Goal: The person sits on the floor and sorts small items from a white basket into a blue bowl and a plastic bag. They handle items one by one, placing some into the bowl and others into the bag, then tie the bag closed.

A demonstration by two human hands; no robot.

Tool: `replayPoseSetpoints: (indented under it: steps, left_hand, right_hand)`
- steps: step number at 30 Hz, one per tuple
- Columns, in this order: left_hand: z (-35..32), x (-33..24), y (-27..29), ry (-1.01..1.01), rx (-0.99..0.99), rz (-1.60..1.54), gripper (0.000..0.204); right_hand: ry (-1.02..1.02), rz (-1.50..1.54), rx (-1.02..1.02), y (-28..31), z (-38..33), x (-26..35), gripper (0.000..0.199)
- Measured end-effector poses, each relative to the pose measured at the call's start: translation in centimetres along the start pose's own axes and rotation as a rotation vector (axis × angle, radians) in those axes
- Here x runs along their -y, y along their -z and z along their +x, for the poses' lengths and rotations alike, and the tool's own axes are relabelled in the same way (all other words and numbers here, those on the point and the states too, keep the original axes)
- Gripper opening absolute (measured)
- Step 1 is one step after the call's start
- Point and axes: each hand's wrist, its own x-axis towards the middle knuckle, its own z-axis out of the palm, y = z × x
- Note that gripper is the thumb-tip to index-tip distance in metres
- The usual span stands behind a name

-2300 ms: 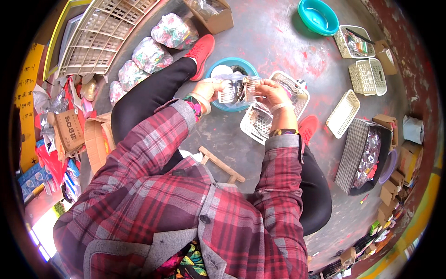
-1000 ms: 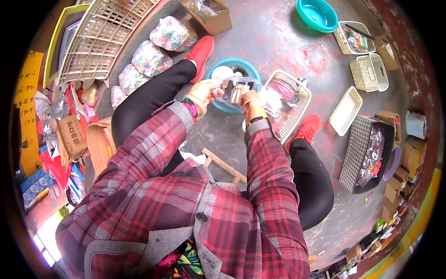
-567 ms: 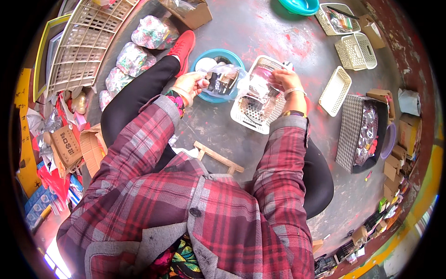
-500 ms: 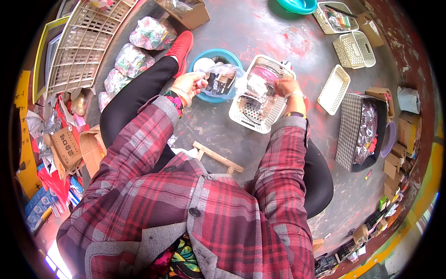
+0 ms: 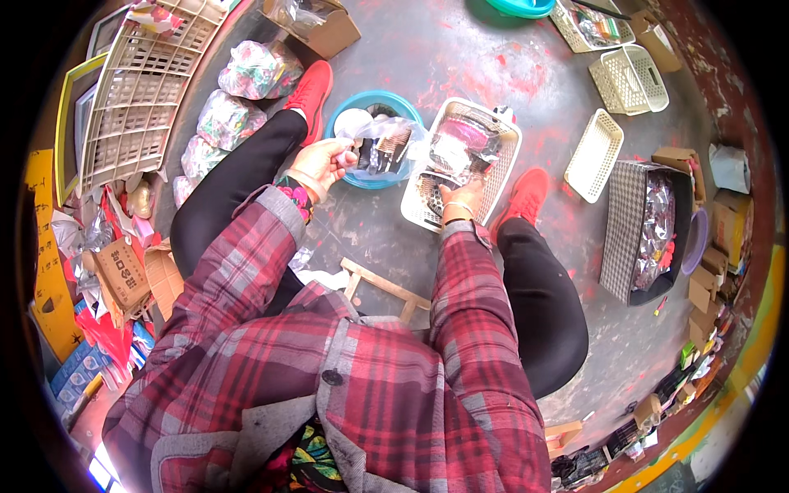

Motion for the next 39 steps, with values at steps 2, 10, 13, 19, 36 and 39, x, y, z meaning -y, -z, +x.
replayPoseSetpoints:
  steps: [2, 10, 13, 19, 36, 39]
  left_hand:
    - [-0.3, -0.1, -0.2, -0.008, 0.008, 0.004, 0.019]
    - [0.0, -0.1, 0.1, -0.009, 0.03, -0.03, 0.019]
    - [0.2, 0.0, 0.1, 0.003, 0.014, -0.035, 0.018]
    - [0.0, 0.0, 0.2, -0.001, -0.006, -0.023, 0.018]
    - [0.2, 0.4, -0.4, -0.003, -0.028, 0.015, 0.017]
    - [0.2, 0.6, -0.6, -0.001, -0.034, 0.031, 0.016]
  right_hand:
    - [0.013, -0.026, -0.041, -1.2, 0.2, 0.0, 0.079]
    - [0.023, -0.134, -0.072, -1.3, 0.1, 0.6, 0.032]
    - [-0.009, -0.087, -0.071, -2.8, 1.3, -0.6, 0.044]
    - [0.044, -0.139, -0.004, -1.6, 1.4, -2.1, 0.018]
    - [-0.094, 1.508, 0.782, 2.4, 0.1, -5.4, 0.017]
    - [0.035, 1.575, 0.913, 5.1, -1.5, -3.9, 0.015]
